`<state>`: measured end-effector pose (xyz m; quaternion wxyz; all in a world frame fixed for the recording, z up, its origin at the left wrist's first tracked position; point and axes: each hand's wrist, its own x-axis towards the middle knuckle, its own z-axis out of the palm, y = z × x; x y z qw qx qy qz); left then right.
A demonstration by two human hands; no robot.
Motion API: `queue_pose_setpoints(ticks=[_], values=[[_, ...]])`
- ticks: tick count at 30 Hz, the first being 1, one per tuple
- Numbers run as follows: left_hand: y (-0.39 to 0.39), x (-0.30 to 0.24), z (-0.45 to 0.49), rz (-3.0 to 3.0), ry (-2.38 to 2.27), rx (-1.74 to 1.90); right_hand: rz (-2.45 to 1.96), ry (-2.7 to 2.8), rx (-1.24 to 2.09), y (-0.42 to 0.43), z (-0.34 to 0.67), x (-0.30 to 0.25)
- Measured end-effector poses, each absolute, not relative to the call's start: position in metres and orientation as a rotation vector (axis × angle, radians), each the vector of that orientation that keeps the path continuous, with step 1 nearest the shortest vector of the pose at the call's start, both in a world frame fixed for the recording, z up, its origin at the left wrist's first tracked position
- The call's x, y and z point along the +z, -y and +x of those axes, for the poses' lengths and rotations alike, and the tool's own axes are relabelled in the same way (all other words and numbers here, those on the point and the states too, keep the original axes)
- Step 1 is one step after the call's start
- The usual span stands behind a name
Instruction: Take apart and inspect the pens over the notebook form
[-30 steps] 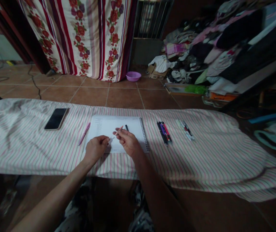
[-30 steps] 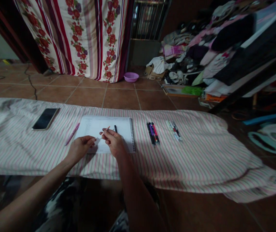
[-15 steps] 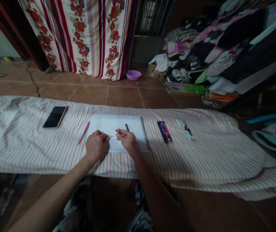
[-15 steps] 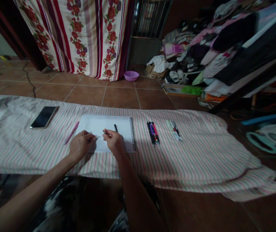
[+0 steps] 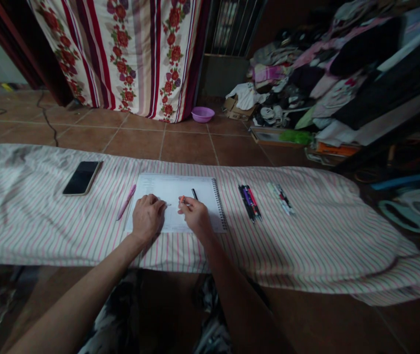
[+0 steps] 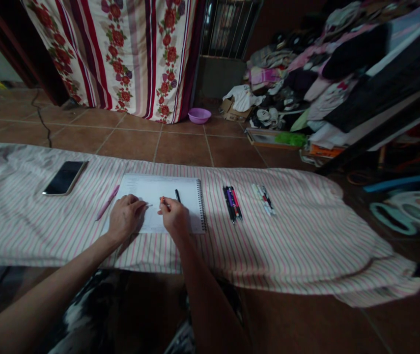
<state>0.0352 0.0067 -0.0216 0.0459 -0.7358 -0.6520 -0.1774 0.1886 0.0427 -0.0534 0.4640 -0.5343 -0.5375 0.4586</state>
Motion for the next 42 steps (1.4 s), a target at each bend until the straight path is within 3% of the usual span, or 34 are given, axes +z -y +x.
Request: queue_pose_setpoints(ticks=[13, 42], values=[[-0.012, -0.045, 0.030, -2.261, 1.734, -0.870, -1.430, 1.541, 0.925, -0.039, 0.191, -0.049], [-0.008, -0.048, 0.032, -2.284, 1.744, -0.921, -1.179, 0.955, 1.365, -0.039, 0.183, -0.020]])
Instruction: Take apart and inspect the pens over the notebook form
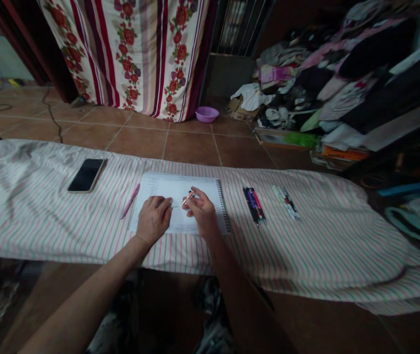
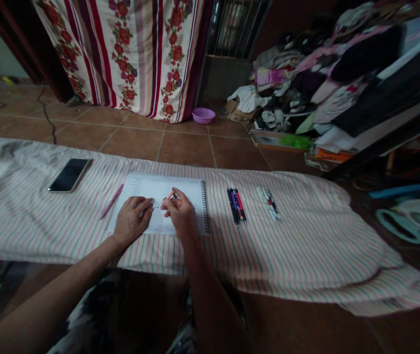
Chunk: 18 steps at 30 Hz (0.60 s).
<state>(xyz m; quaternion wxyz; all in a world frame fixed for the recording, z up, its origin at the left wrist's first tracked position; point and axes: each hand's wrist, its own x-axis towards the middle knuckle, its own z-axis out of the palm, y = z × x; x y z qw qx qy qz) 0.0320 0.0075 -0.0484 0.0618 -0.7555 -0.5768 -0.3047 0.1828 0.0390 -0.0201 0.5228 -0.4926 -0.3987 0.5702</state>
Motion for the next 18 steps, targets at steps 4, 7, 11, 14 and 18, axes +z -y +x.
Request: queue_pose_setpoints(ticks=[4, 7, 11, 14, 18], values=[[-0.0058, -0.0467, 0.0332, -2.282, 1.739, -0.935, -1.143, 0.932, 1.390, -0.0359, 0.1836, -0.0152], [-0.0052, -0.0455, 0.0339, -2.279, 1.735, -0.926, -1.129, 0.917, 1.395, -0.0341, 0.1850, -0.0139], [-0.0054, -0.0453, 0.0339, -2.293, 1.730, -0.923, -1.116, 0.895, 1.383, -0.0337, 0.1856, -0.0145], [-0.0058, -0.0457, 0.0333, -2.319, 1.717, -0.923, -1.103, 0.852, 1.400, -0.0345, 0.1850, -0.0153], [-0.0063, -0.0464, 0.0328, -2.341, 1.706, -0.917, -1.075, 0.770, 1.428, -0.0352, 0.1855, -0.0143]])
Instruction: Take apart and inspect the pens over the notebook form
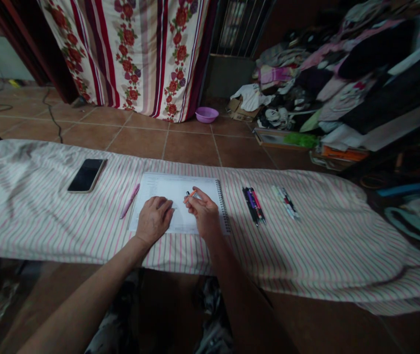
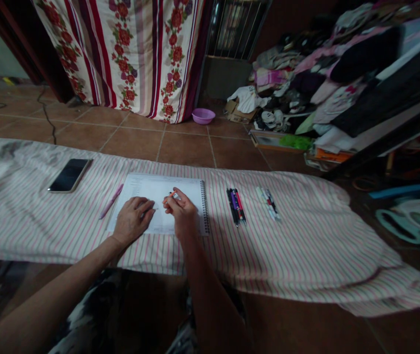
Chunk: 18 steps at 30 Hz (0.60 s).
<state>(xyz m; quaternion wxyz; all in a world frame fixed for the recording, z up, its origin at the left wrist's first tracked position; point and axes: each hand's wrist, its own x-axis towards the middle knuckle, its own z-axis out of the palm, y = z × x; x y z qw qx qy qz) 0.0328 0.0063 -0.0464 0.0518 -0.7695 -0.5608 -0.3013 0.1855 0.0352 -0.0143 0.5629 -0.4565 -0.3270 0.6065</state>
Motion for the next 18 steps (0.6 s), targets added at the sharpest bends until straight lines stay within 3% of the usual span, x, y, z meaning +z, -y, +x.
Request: queue_pose_setpoints(ticks=[18], values=[[-0.0062, -0.0476, 0.0324, -2.333, 1.711, -0.918, -1.016, 0.699, 1.469, -0.0337, 0.1843, -0.0115]])
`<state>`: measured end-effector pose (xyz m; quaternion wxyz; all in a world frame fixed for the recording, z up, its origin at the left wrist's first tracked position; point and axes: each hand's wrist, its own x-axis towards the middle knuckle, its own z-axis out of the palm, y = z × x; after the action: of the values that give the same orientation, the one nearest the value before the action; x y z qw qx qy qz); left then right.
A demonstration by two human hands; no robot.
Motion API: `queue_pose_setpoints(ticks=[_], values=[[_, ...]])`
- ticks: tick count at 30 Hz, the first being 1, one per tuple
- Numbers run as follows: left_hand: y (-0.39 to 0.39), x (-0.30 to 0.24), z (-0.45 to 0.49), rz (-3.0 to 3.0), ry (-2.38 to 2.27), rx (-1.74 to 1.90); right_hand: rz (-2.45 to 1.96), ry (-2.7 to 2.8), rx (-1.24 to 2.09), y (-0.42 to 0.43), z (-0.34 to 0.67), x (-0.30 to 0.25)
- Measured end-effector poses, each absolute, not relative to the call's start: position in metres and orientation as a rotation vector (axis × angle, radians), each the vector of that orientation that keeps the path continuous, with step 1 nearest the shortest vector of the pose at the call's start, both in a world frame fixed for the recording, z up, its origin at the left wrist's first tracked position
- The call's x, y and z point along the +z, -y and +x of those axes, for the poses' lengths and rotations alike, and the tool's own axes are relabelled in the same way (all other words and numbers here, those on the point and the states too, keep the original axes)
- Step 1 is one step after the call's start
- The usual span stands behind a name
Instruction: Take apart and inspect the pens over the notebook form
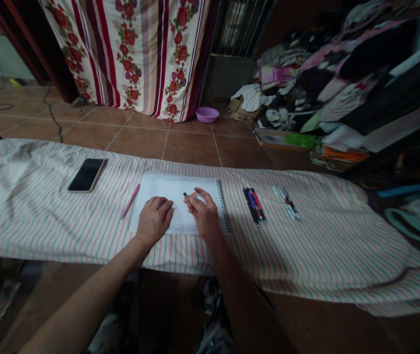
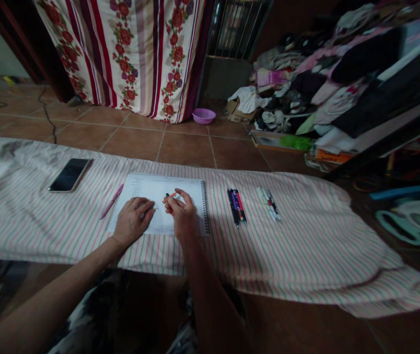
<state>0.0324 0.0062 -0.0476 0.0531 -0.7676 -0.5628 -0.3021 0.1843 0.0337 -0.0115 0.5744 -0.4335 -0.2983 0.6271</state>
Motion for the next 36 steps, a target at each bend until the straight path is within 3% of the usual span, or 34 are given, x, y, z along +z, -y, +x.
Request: queue_pose_setpoints(ticks=[36], values=[[-0.006, -0.045, 0.034, -2.273, 1.666, -0.925, -0.689, 0.418, 1.842, -0.042, 0.188, -0.009]])
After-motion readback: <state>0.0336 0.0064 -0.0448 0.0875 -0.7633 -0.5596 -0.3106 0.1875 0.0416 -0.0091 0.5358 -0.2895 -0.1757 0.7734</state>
